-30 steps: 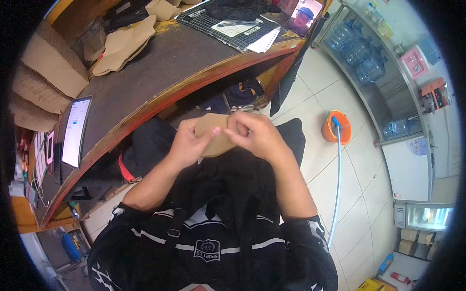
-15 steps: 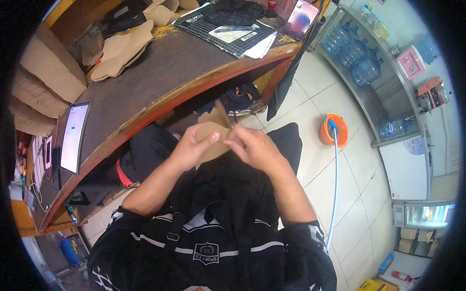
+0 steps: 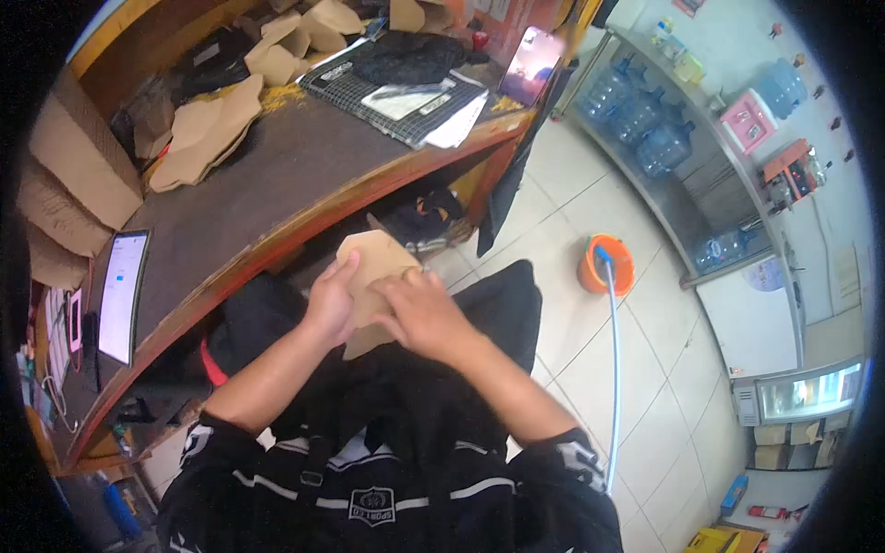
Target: The person folds flat cardboard pieces into small box shapes by hand. They pick up a piece, fold the sides up, and tuck the flaps to form a container, then place the finished box on the table. The person repeats this process for multiple cardboard pieces.
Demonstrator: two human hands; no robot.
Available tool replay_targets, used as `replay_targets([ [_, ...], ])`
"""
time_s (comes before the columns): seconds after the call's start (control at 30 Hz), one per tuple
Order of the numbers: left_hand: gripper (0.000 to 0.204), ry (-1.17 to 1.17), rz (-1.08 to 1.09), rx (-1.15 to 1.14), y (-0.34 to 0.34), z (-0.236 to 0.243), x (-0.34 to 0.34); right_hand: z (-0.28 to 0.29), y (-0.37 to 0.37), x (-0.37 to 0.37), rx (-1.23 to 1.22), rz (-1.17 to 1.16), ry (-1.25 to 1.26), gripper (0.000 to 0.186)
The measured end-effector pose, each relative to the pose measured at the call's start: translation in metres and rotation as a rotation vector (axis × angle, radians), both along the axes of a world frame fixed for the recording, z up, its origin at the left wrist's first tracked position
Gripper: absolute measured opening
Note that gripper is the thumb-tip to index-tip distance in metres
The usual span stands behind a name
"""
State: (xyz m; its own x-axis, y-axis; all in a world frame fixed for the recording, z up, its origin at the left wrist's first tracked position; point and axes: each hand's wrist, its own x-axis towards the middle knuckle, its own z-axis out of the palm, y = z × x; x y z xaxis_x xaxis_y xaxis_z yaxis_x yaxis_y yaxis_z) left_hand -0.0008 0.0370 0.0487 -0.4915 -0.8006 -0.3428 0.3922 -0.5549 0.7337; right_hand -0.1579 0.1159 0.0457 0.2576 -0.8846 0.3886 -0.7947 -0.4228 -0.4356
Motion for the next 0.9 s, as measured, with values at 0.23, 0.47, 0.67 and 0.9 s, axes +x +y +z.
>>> replay_targets([
  [0.23,0.043,-0.18,-0.065,0.081,-0.032,-0.032,-0.007,-0.035,-0.012,-0.005,-0.107,-0.003,-0.066,0.053],
  [0.47,0.037,-0.08,-0.08,0.219,-0.048,-0.055,-0.002,-0.042,-0.016,-0.001,-0.183,-0.037,-0.047,0.029],
  [0.67,0.032,0.02,-0.226,0.05,-0.047,-0.066,-0.003,-0.067,-0.024,-0.02,-0.146,-0.192,-0.206,0.016],
  [0.9,0.036,-0.025,-0.191,-0.146,-0.035,-0.058,-0.01,-0.046,-0.021,-0.006,-0.078,-0.405,-0.349,0.014],
])
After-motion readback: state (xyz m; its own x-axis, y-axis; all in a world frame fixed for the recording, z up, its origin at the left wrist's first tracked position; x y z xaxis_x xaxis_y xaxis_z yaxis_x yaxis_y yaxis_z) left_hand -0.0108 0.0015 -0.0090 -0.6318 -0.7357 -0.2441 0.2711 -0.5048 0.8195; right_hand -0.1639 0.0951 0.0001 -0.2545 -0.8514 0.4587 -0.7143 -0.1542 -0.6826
